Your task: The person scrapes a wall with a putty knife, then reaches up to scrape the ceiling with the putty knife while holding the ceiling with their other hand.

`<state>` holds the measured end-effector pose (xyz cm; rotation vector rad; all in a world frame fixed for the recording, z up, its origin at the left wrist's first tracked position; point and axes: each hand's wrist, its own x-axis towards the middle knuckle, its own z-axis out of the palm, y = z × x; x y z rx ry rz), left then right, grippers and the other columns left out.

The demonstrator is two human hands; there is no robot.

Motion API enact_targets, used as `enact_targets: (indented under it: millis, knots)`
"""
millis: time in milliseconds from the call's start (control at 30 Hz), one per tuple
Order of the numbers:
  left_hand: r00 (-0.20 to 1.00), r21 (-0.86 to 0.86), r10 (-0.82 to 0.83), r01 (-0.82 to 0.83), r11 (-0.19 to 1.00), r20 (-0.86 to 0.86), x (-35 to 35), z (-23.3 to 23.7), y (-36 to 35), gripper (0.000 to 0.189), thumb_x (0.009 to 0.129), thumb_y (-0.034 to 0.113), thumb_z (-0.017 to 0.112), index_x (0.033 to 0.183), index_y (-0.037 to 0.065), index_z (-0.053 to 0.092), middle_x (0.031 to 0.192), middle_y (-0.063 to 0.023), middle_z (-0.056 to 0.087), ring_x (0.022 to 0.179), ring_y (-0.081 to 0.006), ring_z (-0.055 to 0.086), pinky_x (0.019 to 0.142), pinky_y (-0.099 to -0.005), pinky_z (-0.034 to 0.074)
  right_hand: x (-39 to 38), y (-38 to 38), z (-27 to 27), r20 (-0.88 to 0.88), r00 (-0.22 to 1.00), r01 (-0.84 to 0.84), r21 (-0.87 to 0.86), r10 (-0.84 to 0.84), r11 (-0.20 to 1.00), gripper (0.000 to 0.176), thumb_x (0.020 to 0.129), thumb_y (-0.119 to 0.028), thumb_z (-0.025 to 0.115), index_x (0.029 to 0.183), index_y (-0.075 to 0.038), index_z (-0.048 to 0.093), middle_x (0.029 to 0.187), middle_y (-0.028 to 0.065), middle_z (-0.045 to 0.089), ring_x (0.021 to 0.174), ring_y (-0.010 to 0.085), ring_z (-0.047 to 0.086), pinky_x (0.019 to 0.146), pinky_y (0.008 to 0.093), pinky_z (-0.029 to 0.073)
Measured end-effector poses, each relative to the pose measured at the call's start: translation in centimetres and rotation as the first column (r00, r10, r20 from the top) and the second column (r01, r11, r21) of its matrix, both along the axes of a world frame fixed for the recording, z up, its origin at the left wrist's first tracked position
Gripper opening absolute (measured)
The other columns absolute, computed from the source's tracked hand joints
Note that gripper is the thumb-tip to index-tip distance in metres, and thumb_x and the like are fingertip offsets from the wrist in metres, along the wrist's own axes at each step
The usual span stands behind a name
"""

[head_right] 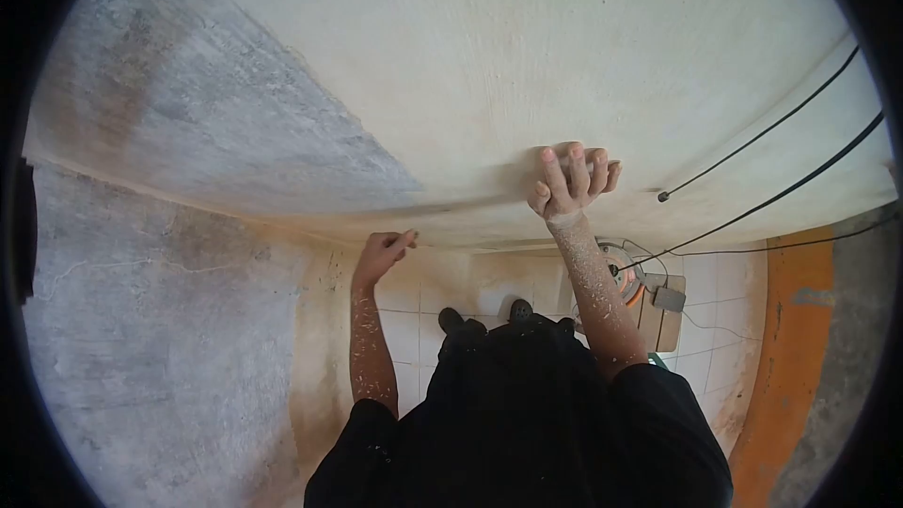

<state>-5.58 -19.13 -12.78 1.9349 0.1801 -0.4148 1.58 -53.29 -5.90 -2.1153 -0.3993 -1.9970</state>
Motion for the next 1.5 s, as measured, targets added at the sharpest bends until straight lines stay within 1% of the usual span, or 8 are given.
enact_targets:
  millis: [167,367,467,667,900,1167,1333,1500]
  knots:
    - [0.987,-0.024,0.148,-0.150,0.988,-0.062,-1.2,-1.2,2.1,0.048,0.087,0.044,0.066,0.074,-0.003,0.067,0.055,0.0028,0.043,0.053,-0.0067,0.039,0.050,-0.0250,0.029,0.2,-0.3,0.2,0.015,0.999,-0.039,0.002,0.039,0.999,0.047,0.100,-0.035,0.024,0.124,-0.014,0.058,0.142,0.0104,0.043,0.139,0.0330,0.027,0.115,0.0510,0.011]
    - [0.995,-0.032,0.037,-0.034,0.999,0.088,-0.5,-0.5,-0.5,0.049,0.087,0.045,0.066,0.074,-0.002,0.068,0.054,0.0042,0.042,0.050,-0.0044,0.036,0.046,-0.0237,0.026,0.1,0.2,-0.4,0.008,0.998,-0.061,0.085,0.061,0.995,0.047,0.099,-0.037,0.024,0.119,-0.018,0.063,0.142,0.0076,0.044,0.139,0.0298,0.026,0.116,0.0498,0.009]
    - [0.975,-0.066,0.221,-0.221,0.973,-0.007,-2.3,-0.9,1.7,0.048,0.088,0.044,0.065,0.075,-0.002,0.067,0.054,0.0047,0.042,0.048,-0.0037,0.033,0.045,-0.0229,0.025,0.5,-0.1,-0.5,0.024,0.998,-0.054,0.071,0.052,0.996,0.047,0.098,-0.036,0.025,0.119,-0.018,0.063,0.142,0.0081,0.044,0.139,0.0302,0.027,0.116,0.0496,0.009]
    - [0.971,-0.146,0.235,-0.239,0.960,-0.047,-3.1,0.3,2.6,0.043,0.092,0.041,0.061,0.081,0.000,0.064,0.055,0.0060,0.040,0.047,-0.0029,0.031,0.043,-0.0213,0.024,0.7,-0.3,-1.0,0.055,0.998,-0.037,0.081,0.033,0.996,0.046,0.098,-0.035,0.025,0.118,-0.018,0.063,0.141,0.0086,0.045,0.137,0.0310,0.031,0.115,0.0500,0.014]
    - [0.984,-0.491,0.127,-0.172,0.854,-0.123,-3.9,-5.9,2.7,0.034,0.097,0.035,0.053,0.099,0.002,0.059,0.063,0.0059,0.042,0.048,-0.0014,0.032,0.042,-0.0182,0.024,0.9,0.1,-0.3,0.079,0.997,0.004,0.100,-0.012,0.995,0.043,0.098,-0.033,0.028,0.118,-0.016,0.063,0.139,0.0086,0.046,0.136,0.0320,0.033,0.115,0.0508,0.014]
    - [0.943,-0.165,0.169,-0.126,0.978,0.286,-4.1,-9.4,0.7,0.033,0.098,0.030,0.050,0.087,0.000,0.059,0.063,0.0003,0.048,0.056,-0.0082,0.043,0.049,-0.0275,0.035,0.0,2.4,1.2,0.047,0.999,0.003,0.191,-0.012,0.982,0.044,0.096,-0.026,0.030,0.131,-0.010,0.050,0.143,0.0108,0.041,0.138,0.0349,0.028,0.115,0.0529,0.014]
    - [0.868,-0.006,0.071,-0.079,0.997,0.492,-2.1,-5.7,-2.0,0.034,0.098,0.028,0.050,0.084,-0.002,0.057,0.057,-0.0093,0.048,0.054,-0.0117,0.045,0.051,-0.0330,0.039,-1.1,4.9,2.2,-0.038,0.998,-0.030,0.297,0.043,0.954,0.045,0.097,-0.022,0.031,0.136,-0.003,0.041,0.146,0.0164,0.033,0.142,0.0369,0.016,0.115,0.0549,0.010]
    - [0.899,-0.059,0.193,-0.185,0.981,0.392,-3.2,-6.8,-1.4,0.034,0.097,0.029,0.050,0.086,-0.002,0.057,0.057,-0.0148,0.050,0.050,-0.0185,0.047,0.051,-0.0353,0.040,-2.1,5.3,1.9,-0.283,0.957,0.033,0.318,0.062,0.948,0.055,0.101,-0.036,0.027,0.147,-0.008,0.016,0.155,0.0156,0.008,0.144,0.0347,-0.005,0.113,0.0563,-0.003]
